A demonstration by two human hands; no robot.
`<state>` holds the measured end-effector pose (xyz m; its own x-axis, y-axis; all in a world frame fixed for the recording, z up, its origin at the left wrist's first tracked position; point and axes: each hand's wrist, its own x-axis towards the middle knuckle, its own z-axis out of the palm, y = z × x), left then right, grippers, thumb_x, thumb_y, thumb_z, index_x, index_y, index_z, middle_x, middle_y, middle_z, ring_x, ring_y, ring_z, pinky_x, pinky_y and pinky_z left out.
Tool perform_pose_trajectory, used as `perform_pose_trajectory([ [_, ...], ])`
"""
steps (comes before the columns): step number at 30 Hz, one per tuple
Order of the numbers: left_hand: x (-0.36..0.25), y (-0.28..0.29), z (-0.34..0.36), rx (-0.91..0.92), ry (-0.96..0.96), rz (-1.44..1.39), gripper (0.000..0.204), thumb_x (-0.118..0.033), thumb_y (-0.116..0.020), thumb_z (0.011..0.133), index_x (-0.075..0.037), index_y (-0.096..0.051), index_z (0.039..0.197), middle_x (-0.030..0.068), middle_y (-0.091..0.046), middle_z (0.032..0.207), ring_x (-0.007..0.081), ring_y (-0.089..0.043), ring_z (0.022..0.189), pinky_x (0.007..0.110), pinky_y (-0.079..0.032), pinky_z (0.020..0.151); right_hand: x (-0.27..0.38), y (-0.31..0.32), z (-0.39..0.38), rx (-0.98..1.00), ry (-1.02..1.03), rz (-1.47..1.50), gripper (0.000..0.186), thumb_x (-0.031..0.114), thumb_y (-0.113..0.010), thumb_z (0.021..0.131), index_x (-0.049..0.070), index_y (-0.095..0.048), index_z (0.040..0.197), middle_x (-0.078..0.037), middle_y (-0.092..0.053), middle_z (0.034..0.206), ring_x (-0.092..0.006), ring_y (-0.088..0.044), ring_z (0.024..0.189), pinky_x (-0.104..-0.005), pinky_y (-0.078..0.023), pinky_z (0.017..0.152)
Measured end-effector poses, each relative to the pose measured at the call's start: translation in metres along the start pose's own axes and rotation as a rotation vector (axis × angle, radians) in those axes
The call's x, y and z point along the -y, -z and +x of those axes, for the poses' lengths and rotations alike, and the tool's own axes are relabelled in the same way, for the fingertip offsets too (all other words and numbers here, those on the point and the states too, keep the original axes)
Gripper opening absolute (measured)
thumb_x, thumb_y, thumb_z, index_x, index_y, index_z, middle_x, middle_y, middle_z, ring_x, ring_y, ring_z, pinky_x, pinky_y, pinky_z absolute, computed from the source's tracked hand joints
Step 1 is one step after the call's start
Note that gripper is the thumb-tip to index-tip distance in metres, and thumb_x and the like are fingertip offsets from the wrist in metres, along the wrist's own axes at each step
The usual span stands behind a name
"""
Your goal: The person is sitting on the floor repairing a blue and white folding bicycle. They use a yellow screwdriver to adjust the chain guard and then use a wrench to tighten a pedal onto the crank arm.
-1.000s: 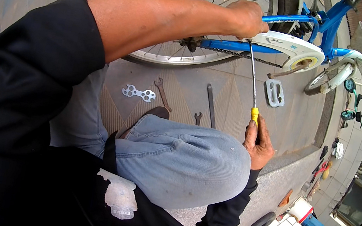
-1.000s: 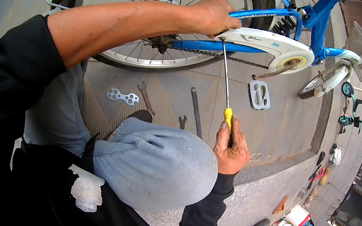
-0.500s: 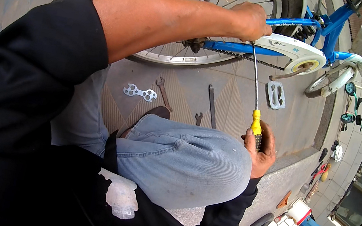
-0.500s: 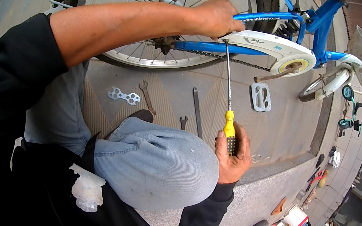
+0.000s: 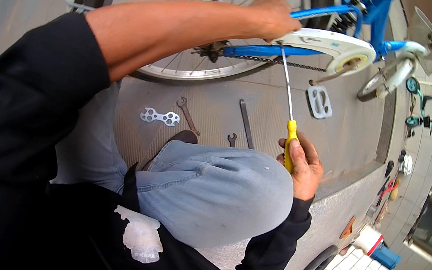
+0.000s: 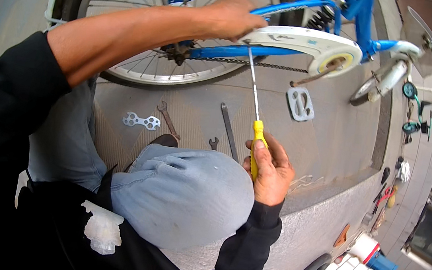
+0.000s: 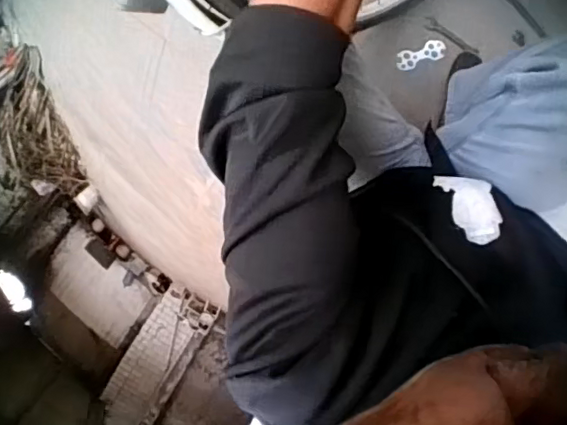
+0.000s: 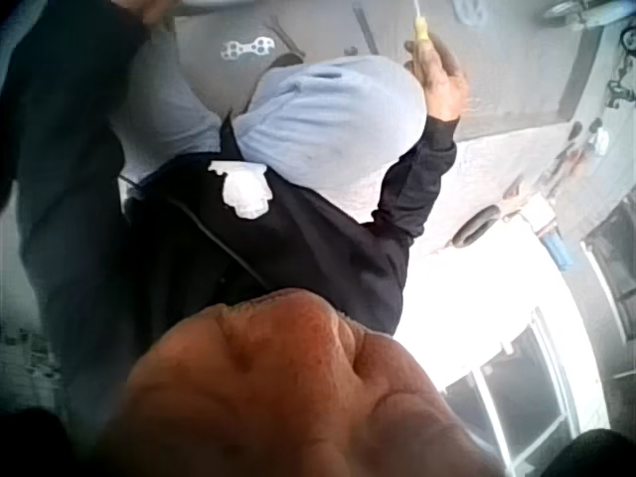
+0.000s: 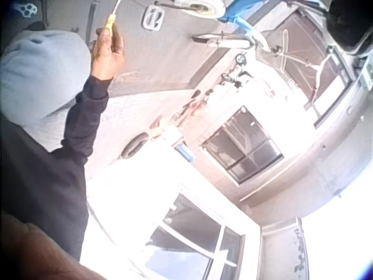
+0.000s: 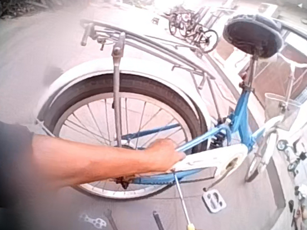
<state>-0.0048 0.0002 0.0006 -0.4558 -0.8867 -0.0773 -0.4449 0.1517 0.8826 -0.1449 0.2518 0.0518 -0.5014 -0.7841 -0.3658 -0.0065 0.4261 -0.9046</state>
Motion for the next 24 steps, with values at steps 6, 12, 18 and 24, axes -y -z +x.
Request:
perform_pose_trajectory([
  [6, 0.010, 0.006, 0.001, 0.078, -0.004, -0.142, 0.037, -0.035, -0.054, 0.092, 0.001, -0.059, 0.099, 0.0100, -0.062, 0.087, 0.0168, -0.061, 0.076, 0.029, -0.054, 0.067, 0.015, 0.047, -0.008, 0.141, 0.061, -0.163, 0.038, 0.013, -0.070, 0.085, -0.002, -0.060, 0.118, -0.006, -0.065, 0.084, -0.0049, -0.054, 0.054, -0.0168, -0.036, 0.043],
  [12, -0.001, -0.006, -0.007, 0.053, 0.027, -0.171, 0.039, -0.035, -0.054, 0.093, 0.002, -0.061, 0.101, 0.0091, -0.064, 0.086, 0.0131, -0.059, 0.071, 0.026, -0.050, 0.063, -0.126, 0.119, -0.019, -0.259, 0.209, -0.676, 0.039, 0.025, -0.069, 0.084, 0.000, -0.063, 0.113, -0.018, -0.067, 0.097, -0.0284, -0.065, 0.085, -0.0351, -0.050, 0.076],
  [18, -0.007, -0.002, -0.023, -0.004, 0.047, -0.119, 0.050, -0.046, -0.052, 0.093, 0.001, -0.059, 0.108, 0.0106, -0.065, 0.091, 0.0138, -0.061, 0.073, 0.028, -0.045, 0.065, -0.236, 0.145, -0.043, -0.403, 0.139, -1.092, 0.037, 0.028, -0.063, 0.084, 0.004, -0.060, 0.113, -0.019, -0.063, 0.101, -0.0374, -0.062, 0.091, -0.0448, -0.050, 0.077],
  [24, 0.003, -0.002, -0.017, -0.008, 0.057, -0.032, 0.056, -0.057, -0.050, 0.091, -0.002, -0.059, 0.103, 0.0080, -0.064, 0.088, 0.0102, -0.056, 0.067, 0.027, -0.038, 0.060, -0.288, 0.184, -0.072, -0.387, 0.192, -1.301, 0.034, 0.024, -0.065, 0.084, 0.006, -0.060, 0.111, -0.015, -0.059, 0.089, -0.0353, -0.059, 0.084, -0.0451, -0.049, 0.072],
])
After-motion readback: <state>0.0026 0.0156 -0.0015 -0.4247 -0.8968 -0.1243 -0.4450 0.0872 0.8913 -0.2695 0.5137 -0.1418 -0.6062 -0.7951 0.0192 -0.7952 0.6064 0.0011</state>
